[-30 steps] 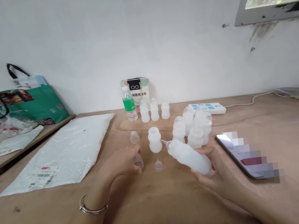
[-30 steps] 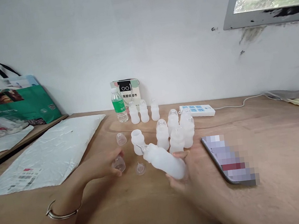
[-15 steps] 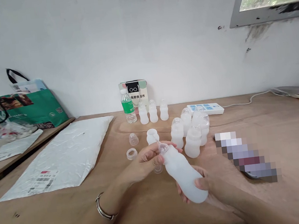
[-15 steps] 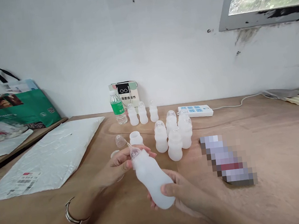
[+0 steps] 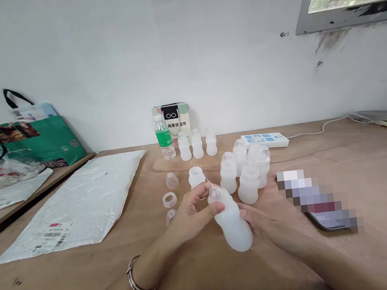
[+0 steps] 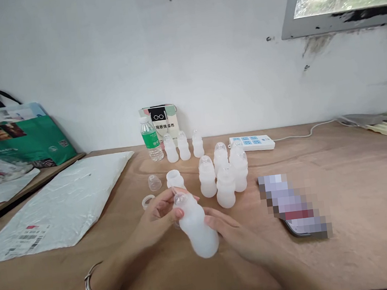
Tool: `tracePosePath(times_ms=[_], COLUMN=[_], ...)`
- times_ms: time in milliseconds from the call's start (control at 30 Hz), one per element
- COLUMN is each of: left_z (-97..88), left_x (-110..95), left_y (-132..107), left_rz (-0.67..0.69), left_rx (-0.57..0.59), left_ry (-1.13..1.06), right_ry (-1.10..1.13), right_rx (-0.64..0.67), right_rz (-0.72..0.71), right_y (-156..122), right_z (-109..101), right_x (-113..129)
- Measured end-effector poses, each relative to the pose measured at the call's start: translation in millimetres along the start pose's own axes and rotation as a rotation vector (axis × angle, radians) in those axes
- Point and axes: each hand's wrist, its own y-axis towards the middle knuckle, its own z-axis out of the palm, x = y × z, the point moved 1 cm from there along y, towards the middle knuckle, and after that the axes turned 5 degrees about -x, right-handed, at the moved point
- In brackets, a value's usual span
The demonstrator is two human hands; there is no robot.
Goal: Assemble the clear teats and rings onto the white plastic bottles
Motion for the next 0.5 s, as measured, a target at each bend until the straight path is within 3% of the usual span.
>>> tracePosePath(times_ms=[67, 167, 267, 333, 433, 500], left_z=[-0.5, 1.8, 6.0, 7.4, 6.8, 5.8], left_x=[0, 1, 3, 5, 5, 5], left_y=[0, 1, 1, 1, 0, 0], left_rz=[-0.044, -0.049, -0.044, -0.030, 0.032, 0.045], left_rx=[0.001, -0.011, 0.036, 0.029, -0.050, -0.066], left_ry=[-0.028, -0.061, -0.051, -0.040, -0.005, 0.015], right_ry=[0.096, 0.270, 0.330, 0.202, 0.035, 0.052], right_rx=[0.036, 0.074, 0.254, 0.200, -0.005, 0.036], right_rz=[0.082, 0.059, 0.103, 0.103, 0.059, 0.045], right_y=[6, 12, 13, 12, 11, 12], right_z=[-2, -1, 5, 9, 11, 12], right_x=[4, 8, 6, 4, 4, 4])
